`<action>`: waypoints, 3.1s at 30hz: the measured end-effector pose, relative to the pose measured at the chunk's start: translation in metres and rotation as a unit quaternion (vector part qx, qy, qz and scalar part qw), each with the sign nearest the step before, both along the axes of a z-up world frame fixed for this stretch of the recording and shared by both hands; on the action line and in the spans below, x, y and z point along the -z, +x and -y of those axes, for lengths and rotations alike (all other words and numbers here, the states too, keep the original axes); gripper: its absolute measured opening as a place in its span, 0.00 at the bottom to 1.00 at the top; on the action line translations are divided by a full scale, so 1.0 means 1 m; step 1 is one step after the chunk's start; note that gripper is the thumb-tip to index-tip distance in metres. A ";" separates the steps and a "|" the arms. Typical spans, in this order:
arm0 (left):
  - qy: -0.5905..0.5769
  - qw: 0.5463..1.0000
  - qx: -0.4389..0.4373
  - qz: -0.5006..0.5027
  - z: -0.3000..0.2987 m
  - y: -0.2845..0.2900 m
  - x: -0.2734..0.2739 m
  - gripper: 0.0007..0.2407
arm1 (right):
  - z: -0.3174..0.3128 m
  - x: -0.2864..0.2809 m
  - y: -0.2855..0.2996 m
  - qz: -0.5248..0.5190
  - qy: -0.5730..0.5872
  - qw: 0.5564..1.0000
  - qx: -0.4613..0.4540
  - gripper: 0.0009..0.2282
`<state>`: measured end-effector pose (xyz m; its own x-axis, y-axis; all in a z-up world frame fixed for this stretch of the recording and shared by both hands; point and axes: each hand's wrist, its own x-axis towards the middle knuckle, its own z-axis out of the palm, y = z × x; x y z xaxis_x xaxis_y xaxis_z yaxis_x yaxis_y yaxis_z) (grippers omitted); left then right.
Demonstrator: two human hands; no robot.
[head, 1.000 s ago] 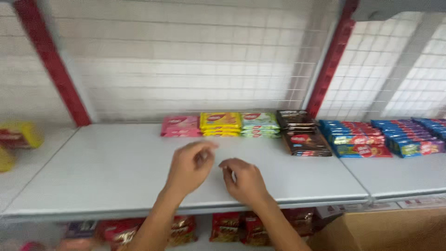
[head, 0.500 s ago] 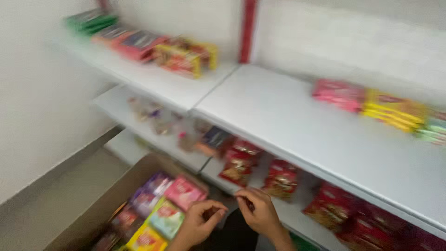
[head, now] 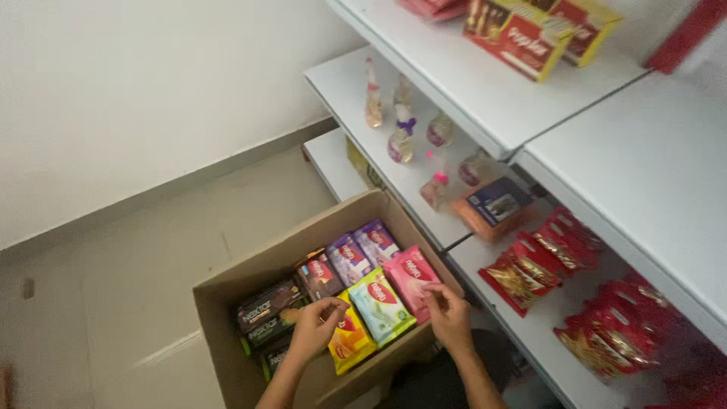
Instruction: The person takes various packaged wafer snacks from a box on the floor and places them onto a retail shelf.
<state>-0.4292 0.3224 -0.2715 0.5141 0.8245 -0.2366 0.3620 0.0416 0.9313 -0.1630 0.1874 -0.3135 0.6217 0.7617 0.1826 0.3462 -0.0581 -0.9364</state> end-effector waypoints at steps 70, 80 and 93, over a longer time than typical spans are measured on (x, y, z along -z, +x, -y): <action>0.003 0.865 0.231 0.444 0.115 0.307 -0.215 0.02 | 0.211 -0.283 0.083 -0.040 0.153 0.949 0.274 0.13; 0.027 0.814 0.433 0.387 0.233 0.401 -0.254 0.05 | 0.357 -0.290 0.145 0.044 0.179 0.889 0.419 0.13; -0.013 0.833 0.476 0.282 0.262 0.436 -0.256 0.10 | 0.383 -0.297 0.149 0.037 0.183 0.875 0.447 0.15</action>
<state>0.0065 0.0605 -0.0151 0.9674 -0.0218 0.2523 -0.2522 0.0086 0.9676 -0.0138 -0.1954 -0.0168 0.9154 -0.1410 0.3769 0.3754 -0.0383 -0.9261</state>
